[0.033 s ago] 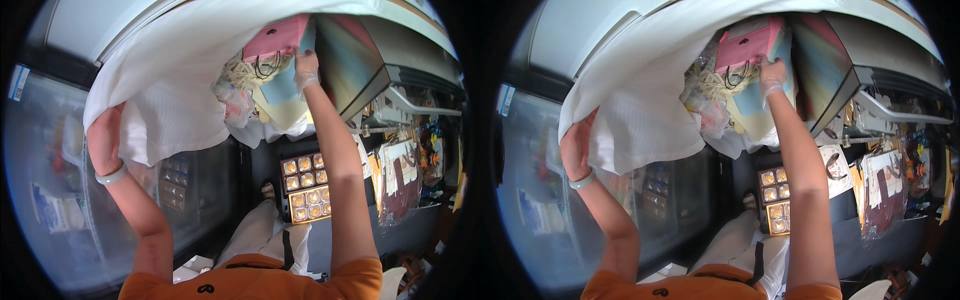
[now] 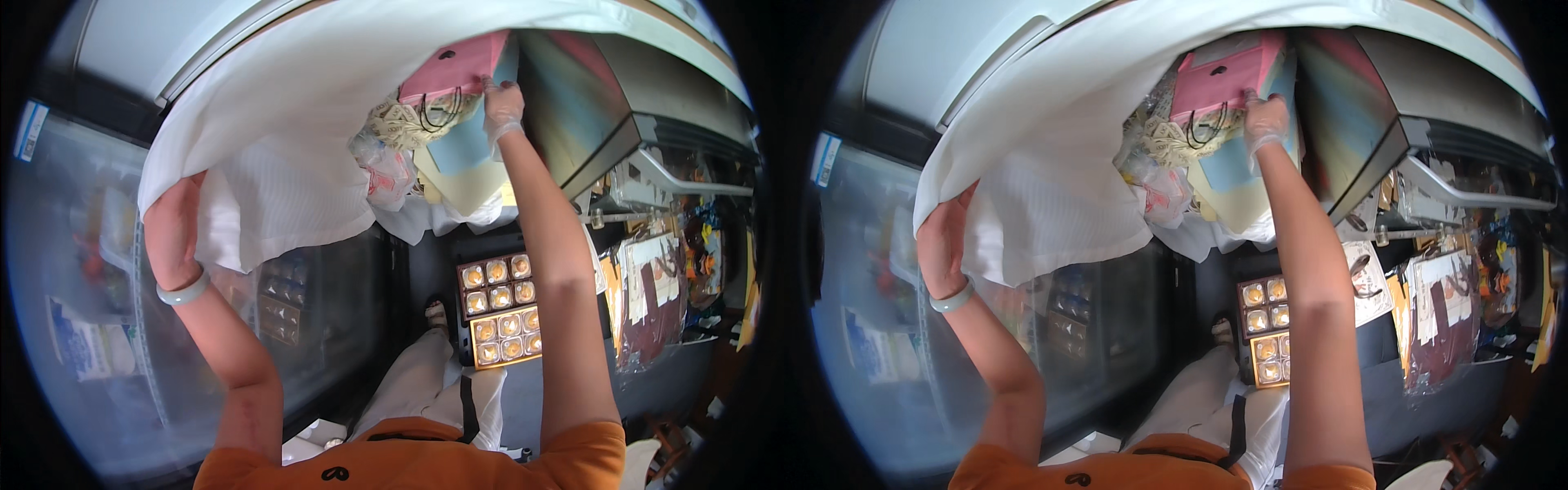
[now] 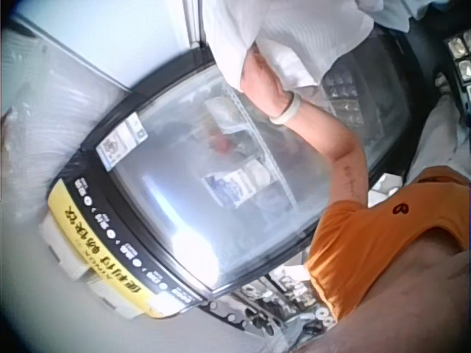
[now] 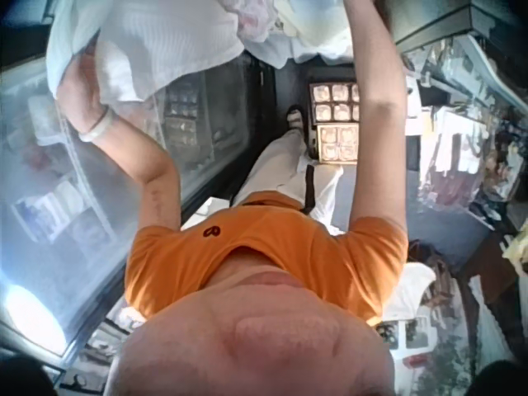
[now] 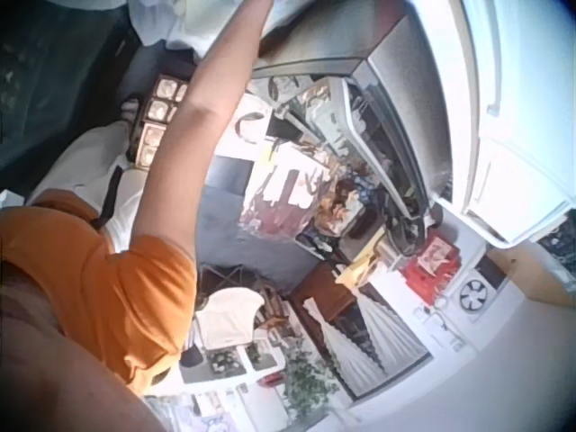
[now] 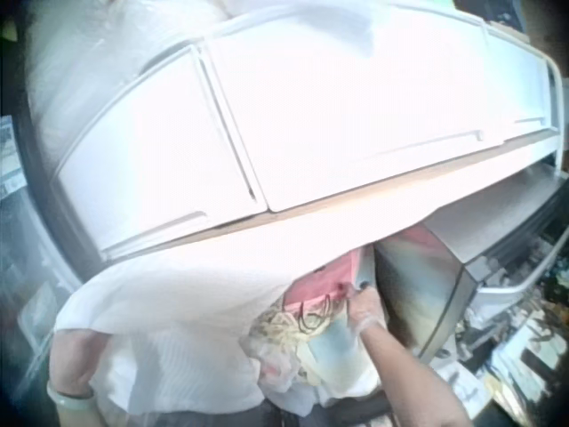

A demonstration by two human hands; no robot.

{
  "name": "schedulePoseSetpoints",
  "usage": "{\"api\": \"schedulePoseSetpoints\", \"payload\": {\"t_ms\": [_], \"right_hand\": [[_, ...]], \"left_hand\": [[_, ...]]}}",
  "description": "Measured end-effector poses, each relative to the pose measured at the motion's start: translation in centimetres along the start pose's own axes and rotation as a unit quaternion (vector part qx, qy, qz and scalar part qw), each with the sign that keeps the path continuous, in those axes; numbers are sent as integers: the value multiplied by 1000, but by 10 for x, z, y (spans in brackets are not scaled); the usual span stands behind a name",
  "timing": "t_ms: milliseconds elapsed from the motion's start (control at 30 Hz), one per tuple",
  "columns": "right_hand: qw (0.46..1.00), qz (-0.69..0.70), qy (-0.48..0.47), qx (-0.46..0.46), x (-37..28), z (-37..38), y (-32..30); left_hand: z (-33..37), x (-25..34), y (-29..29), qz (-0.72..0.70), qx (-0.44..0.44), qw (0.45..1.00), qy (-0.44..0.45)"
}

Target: The person places individually wrapped pastries into a partitioned box and then bags several loose pastries into a paper shopping bag.

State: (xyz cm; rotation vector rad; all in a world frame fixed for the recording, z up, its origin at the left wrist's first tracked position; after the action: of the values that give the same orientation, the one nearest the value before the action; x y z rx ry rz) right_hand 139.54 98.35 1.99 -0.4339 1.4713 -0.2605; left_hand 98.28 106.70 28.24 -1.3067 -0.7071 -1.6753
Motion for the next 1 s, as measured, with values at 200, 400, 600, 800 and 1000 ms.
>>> {"api": "schedulePoseSetpoints", "payload": {"t_ms": [200, 400, 600, 800, 1000], "right_hand": [[973, -204, -2, -103, -41, 16, -4], [965, -226, -78, -106, -32, 42, 9], [953, 226, -40, -198, -38, 20, -41], [872, 392, -14, -293, -20, -167, -236], [785, 495, 162, -335, 68, -241, -370]], "left_hand": [[-22, -15, -11, 72, 69, 994, -37], [-27, -13, -1, 115, 66, 990, -48], [-25, -10, 16, 112, 51, 991, -46], [-56, -22, 30, 89, 66, 993, -32], [-236, -17, 120, 193, -203, 955, -99]]}}
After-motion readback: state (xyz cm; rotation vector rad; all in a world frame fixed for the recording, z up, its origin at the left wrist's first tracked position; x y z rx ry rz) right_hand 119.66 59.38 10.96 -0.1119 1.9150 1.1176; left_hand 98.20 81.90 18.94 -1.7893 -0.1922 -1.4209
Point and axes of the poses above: each hand's wrist, its own z-axis towards the middle knuckle, its own y-axis out of the palm, x = y × z, the point moved 1 cm from there along z, towards the middle knuckle, and after that the axes turned 4 degrees about -z, right-handed, at the moved point
